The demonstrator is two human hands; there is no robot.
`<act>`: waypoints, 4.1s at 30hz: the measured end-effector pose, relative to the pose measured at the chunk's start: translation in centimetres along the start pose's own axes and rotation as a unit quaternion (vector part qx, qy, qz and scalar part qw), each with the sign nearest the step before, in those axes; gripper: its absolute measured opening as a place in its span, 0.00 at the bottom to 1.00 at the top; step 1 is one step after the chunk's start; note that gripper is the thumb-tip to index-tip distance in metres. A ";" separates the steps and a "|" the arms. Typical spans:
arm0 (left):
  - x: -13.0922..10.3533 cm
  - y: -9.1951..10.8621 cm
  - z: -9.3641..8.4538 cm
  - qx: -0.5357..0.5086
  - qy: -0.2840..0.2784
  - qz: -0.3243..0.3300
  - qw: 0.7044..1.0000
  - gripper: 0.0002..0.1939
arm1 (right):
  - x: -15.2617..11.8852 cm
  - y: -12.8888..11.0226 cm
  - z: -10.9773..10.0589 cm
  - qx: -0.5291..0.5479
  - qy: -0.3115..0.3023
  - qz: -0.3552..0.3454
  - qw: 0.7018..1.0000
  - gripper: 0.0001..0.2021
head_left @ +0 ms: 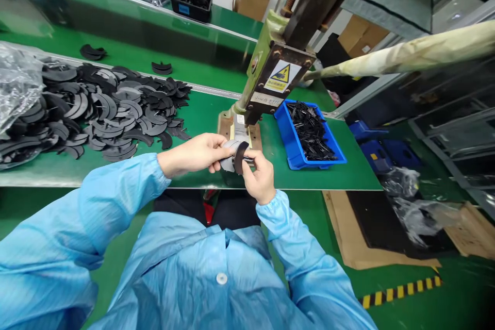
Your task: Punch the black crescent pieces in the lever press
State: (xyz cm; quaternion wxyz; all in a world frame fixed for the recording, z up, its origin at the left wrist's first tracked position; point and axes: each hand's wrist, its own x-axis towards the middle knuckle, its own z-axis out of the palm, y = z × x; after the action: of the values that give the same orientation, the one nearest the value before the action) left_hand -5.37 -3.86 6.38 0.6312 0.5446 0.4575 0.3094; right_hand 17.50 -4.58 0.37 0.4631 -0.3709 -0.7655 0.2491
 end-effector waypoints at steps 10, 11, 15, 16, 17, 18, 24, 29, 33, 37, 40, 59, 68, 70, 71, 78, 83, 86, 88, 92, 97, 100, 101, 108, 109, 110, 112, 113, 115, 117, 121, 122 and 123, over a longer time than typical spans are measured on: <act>-0.9 -0.3 1.5 0.180 0.115 0.118 0.970 0.23 | 0.7 0.1 -1.5 -0.065 -0.075 -0.107 0.989 0.04; -0.5 -0.7 1.4 0.149 0.092 0.096 0.980 0.24 | 0.6 0.2 -1.6 -0.063 -0.078 -0.112 0.989 0.03; 0.5 -1.8 1.0 0.063 0.041 0.073 0.994 0.24 | 0.2 0.2 -1.7 -0.054 -0.063 -0.119 0.989 0.06; 0.5 -1.8 1.0 0.051 0.054 0.080 0.994 0.23 | 0.1 0.3 -1.7 -0.052 -0.054 -0.118 0.990 0.07; 0.4 -1.7 1.1 0.035 0.063 0.085 0.994 0.22 | 0.1 0.3 -1.7 -0.049 -0.045 -0.116 0.991 0.07; 0.3 -1.6 1.2 0.016 0.057 0.084 0.995 0.22 | 0.0 0.3 -1.7 -0.045 -0.038 -0.113 0.992 0.08; 1.9 -1.7 -1.1 -0.052 0.025 0.028 0.998 0.26 | -0.2 2.4 -3.3 -0.033 0.006 -0.045 0.998 0.18; 8.3 -2.5 -7.2 -0.128 0.233 -0.044 0.963 0.20 | -1.8 7.8 -6.0 -0.038 0.151 0.067 0.986 0.18; 16.2 -1.5 -11.1 -0.141 0.310 -0.073 0.937 0.18 | -3.0 10.4 -6.8 -0.050 0.181 0.121 0.975 0.15; 23.1 0.0 -13.3 -0.141 0.357 -0.042 0.922 0.11 | -3.3 10.6 -6.9 -0.063 0.164 0.146 0.974 0.14; 25.4 0.0 -14.0 -0.135 0.382 -0.036 0.913 0.08 | -3.2 10.4 -7.0 -0.070 0.155 0.154 0.973 0.13; -1.9 -11.1 -3.4 0.243 0.189 0.076 0.948 0.29 | -0.8 6.9 -16.2 -0.239 0.125 0.097 0.958 0.13; -1.9 -12.2 -2.1 0.290 0.206 0.134 0.925 0.21 | 5.2 13.7 -24.6 -0.402 0.046 0.219 0.888 0.15; -1.9 -12.2 -1.8 0.297 0.192 0.145 0.924 0.20 | 5.9 14.3 -24.3 -0.416 0.023 0.228 0.880 0.14; -2.0 -12.3 -1.8 0.297 0.190 0.150 0.924 0.20 | 6.2 14.4 -24.1 -0.423 0.016 0.231 0.876 0.12; -2.1 -11.8 -1.3 0.287 0.203 0.175 0.919 0.18 | 6.2 11.9 -24.6 -0.429 0.068 0.223 0.873 0.06; -1.8 -10.8 0.2 0.249 0.203 0.216 0.922 0.13 | 3.8 7.2 -19.5 -0.329 0.124 0.170 0.921 0.13; -1.5 -10.8 1.0 0.225 0.189 0.251 0.922 0.13 | 1.3 3.7 -12.3 -0.109 0.046 0.121 0.985 0.14; -1.5 -11.0 1.2 0.224 0.159 0.277 0.921 0.23 | -0.1 1.7 -7.4 -0.021 -0.075 0.147 0.986 0.13; -1.7 -11.2 0.9 0.230 0.109 0.315 0.914 0.27 | -1.1 -0.3 -1.0 0.043 -0.217 0.162 0.962 0.14; -2.0 -10.9 0.7 0.230 0.105 0.337 0.907 0.12 | -1.1 -0.1 0.5 0.050 -0.240 0.138 0.960 0.20; -2.0 -10.9 0.7 0.236 0.110 0.337 0.905 0.11 | -1.4 0.0 0.4 0.052 -0.230 0.135 0.962 0.20; -2.0 -10.9 0.7 0.235 0.112 0.339 0.904 0.11 | -1.4 0.0 0.3 0.055 -0.227 0.135 0.963 0.19; -2.0 -11.0 0.8 0.231 0.117 0.331 0.907 0.10 | -2.0 -0.1 0.1 0.082 -0.206 0.152 0.963 0.16; -2.0 -10.9 0.8 0.230 0.118 0.333 0.907 0.10 | -2.1 -0.1 0.1 0.091 -0.201 0.154 0.963 0.15; -2.1 -10.9 0.8 0.230 0.117 0.335 0.906 0.11 | -2.2 -0.2 0.1 0.100 -0.194 0.155 0.963 0.15; -2.1 -11.0 0.8 0.229 0.116 0.336 0.906 0.11 | -2.5 -0.3 0.1 0.112 -0.177 0.150 0.966 0.14; -2.1 -11.1 0.8 0.229 0.115 0.334 0.907 0.11 | -2.7 -0.4 0.1 0.112 -0.166 0.144 0.969 0.13; -2.1 -11.4 0.7 0.230 0.117 0.329 0.908 0.11 | -3.0 -0.5 0.1 0.100 -0.146 0.131 0.975 0.12; -2.2 -11.6 0.6 0.231 0.117 0.327 0.909 0.11 | -3.2 -0.6 0.1 0.089 -0.135 0.121 0.979 0.11; -2.3 -11.5 0.7 0.226 0.115 0.343 0.904 0.12 | -3.5 -0.7 0.0 0.084 -0.130 0.117 0.981 0.10; -2.4 -11.4 0.8 0.227 0.121 0.349 0.901 0.12 | -3.5 -0.7 0.0 0.082 -0.127 0.119 0.981 0.10; -2.4 -11.2 0.8 0.230 0.129 0.355 0.897 0.13 | -3.5 -0.6 0.0 0.079 -0.124 0.121 0.982 0.10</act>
State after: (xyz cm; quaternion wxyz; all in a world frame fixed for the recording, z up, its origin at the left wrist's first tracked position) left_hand -6.75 -8.75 -3.94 0.2726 0.7560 0.3695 0.4664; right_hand 18.35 -7.79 -1.00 0.3585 -0.3897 -0.7443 0.4070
